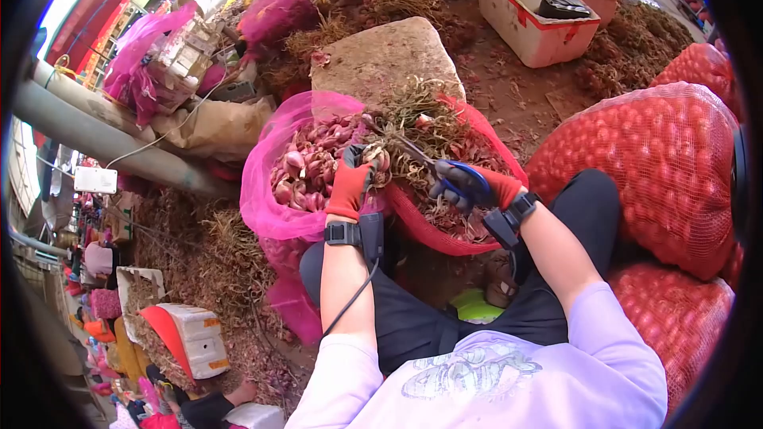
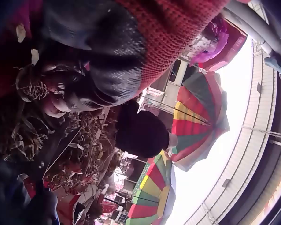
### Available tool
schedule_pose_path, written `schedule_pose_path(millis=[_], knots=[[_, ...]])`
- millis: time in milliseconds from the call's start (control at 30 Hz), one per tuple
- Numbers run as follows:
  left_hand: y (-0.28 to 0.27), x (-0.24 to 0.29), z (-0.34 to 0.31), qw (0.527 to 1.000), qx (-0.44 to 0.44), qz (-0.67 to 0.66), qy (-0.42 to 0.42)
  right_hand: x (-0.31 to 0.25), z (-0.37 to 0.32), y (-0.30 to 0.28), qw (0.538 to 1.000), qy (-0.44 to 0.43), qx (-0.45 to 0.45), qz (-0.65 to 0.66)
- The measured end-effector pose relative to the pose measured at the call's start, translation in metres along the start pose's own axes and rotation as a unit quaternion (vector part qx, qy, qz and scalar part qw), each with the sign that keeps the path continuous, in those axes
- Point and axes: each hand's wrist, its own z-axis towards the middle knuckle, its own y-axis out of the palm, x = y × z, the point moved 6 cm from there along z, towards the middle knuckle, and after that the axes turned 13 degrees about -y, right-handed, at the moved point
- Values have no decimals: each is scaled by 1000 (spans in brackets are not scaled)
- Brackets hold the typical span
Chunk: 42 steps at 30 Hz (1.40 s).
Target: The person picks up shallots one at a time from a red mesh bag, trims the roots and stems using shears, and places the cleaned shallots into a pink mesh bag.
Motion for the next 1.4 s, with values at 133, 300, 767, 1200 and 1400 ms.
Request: schedule_pose_path(millis=[133, 300, 767, 1200, 1400], knots=[[9, 6, 0, 999, 33, 29, -6, -2, -19, 6, 996, 37, -42, -67], [-3, 4, -6, 976, 130, 165, 47, 12, -6, 12, 997, 67, -32, -35], [8, 0, -7, 965, 129, 226, 43, 0, 28, 13, 991, -32, 0, -127], [16, 27, -27, 948, 156, 274, 43, -1, 35, -1, 996, 10, -38, -83], [17, 30, -30, 941, 169, 288, 59, -20, 34, -4, 968, -82, -28, -234]])
